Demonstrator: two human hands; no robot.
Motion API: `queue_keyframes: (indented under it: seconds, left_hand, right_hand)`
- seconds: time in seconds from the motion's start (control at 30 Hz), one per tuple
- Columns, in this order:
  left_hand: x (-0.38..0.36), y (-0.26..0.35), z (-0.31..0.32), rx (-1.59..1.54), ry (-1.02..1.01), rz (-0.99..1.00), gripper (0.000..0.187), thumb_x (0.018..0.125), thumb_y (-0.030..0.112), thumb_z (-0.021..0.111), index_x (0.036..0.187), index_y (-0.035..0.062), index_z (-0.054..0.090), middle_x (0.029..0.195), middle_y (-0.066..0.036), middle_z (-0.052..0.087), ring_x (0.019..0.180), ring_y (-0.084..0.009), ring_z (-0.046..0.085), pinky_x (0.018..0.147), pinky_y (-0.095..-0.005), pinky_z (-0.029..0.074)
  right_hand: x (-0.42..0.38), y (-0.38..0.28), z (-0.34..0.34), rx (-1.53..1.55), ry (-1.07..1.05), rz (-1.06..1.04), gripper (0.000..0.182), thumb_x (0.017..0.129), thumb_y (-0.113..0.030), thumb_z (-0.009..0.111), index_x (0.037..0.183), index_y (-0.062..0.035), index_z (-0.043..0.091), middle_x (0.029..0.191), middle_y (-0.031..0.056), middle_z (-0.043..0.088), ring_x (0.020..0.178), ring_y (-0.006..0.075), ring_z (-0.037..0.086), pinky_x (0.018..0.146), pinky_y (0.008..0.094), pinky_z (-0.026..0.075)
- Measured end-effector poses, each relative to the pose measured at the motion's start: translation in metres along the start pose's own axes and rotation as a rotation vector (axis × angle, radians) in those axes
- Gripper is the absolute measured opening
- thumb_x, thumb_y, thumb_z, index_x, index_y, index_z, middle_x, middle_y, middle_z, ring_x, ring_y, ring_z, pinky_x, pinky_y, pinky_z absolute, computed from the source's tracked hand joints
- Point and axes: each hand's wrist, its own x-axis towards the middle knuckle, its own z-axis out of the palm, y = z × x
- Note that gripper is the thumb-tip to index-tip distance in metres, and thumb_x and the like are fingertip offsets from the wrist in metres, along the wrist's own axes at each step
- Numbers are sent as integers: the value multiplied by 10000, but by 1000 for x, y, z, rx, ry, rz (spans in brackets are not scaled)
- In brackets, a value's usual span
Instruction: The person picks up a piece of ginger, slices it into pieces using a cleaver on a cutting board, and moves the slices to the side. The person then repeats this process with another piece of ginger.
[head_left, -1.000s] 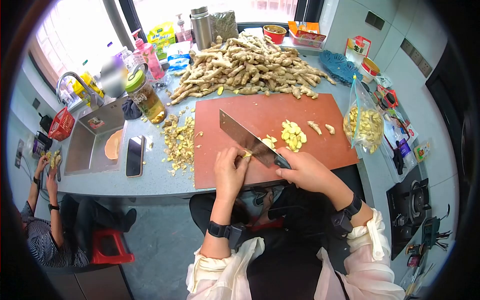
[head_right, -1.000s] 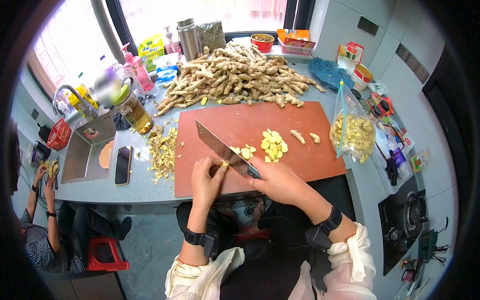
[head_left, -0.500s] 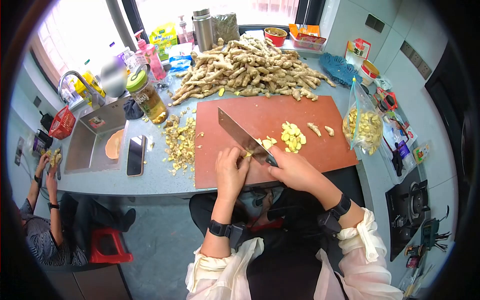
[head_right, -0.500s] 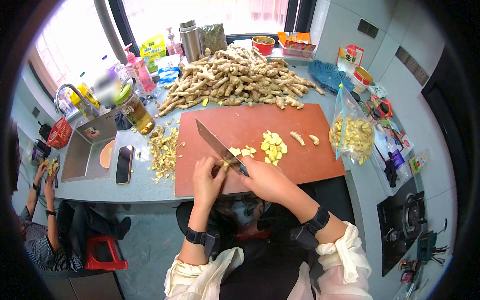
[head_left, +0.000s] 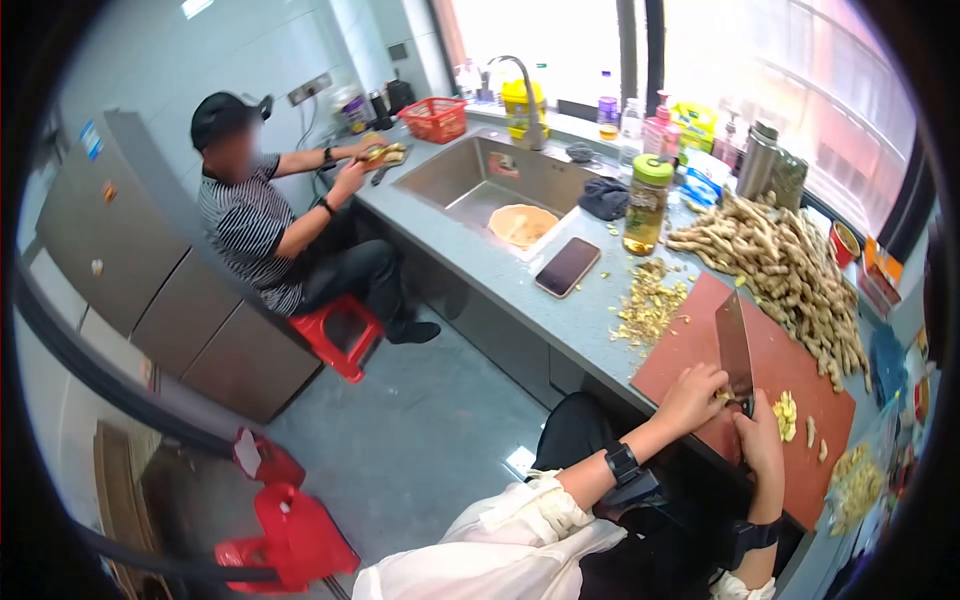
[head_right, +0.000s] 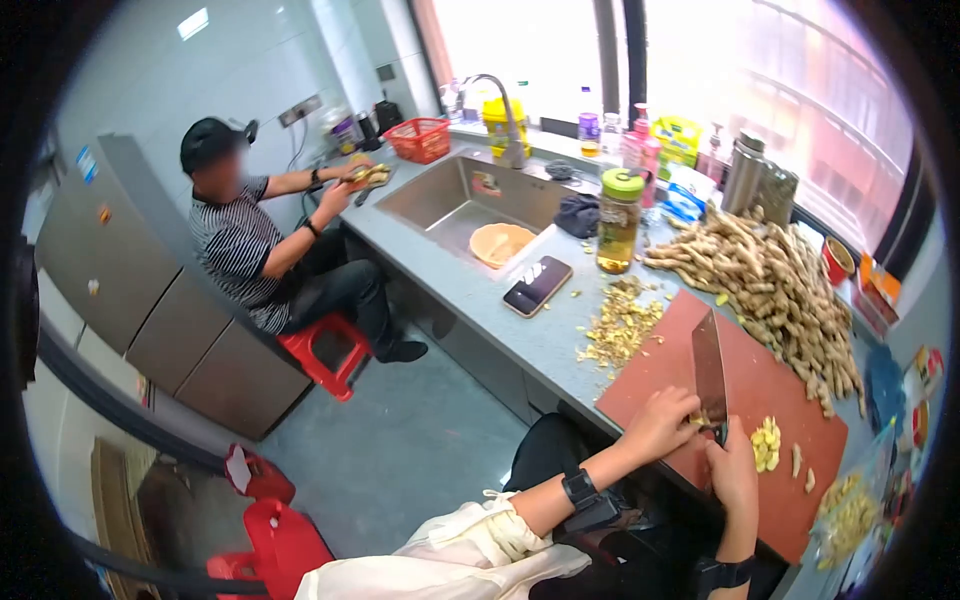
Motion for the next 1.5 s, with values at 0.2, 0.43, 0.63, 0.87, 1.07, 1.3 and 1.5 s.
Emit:
queue_keyframes:
  seconds: [0.2,0.43,0.63,0.87,1.07,1.3,1.5]
  left_hand:
    - [-1,7,-9,-83,17,-28,188,783,83,731,928,79,612,935,-123,627,972,-355,604,845,-464,476]
    - [5,5,-6,31,69,43,175,756,90,721,920,82,660,863,-109,593,859,-343,581,749,-457,466]
    - [6,14,-11,76,-86,-7,312,764,174,823,1052,135,709,983,-48,685,975,-273,637,866,-416,467]
    - [8,8,-8,79,-72,1,381,693,145,829,1050,103,704,942,-99,705,902,-311,668,826,-443,520]
    - [4,10,-6,56,22,28,297,728,126,782,989,82,648,952,-96,662,962,-315,631,861,-442,482]
    - [2,13,-7,67,-34,-19,291,753,150,782,999,87,639,957,-89,634,985,-315,616,879,-428,462]
    - [3,19,-9,144,-19,6,375,785,318,834,1012,89,642,966,-96,639,980,-318,606,884,-430,457]
  right_hand:
    - [2,18,-5,30,22,12,252,906,-40,565,1156,-16,559,747,66,554,558,177,553,490,332,457]
    - [-49,8,-40,283,-78,264,306,953,-111,601,1253,-61,569,654,-11,523,474,92,509,435,254,430]
    - [-63,14,-42,202,29,267,444,933,-121,621,1363,-33,553,714,32,589,514,117,552,479,279,455]
    - [-55,53,-27,574,21,188,382,958,-137,652,1305,-22,542,692,17,580,491,106,534,467,259,439]
    - [-48,86,-18,696,86,136,238,968,-98,581,1189,-29,525,678,39,566,456,119,514,436,245,455]
    - [-52,80,-17,687,75,112,246,972,-88,578,1200,-16,523,702,47,572,496,110,528,446,231,458]
    - [-53,78,-18,699,45,77,338,971,-80,586,1286,10,502,732,48,590,540,111,555,470,227,476]
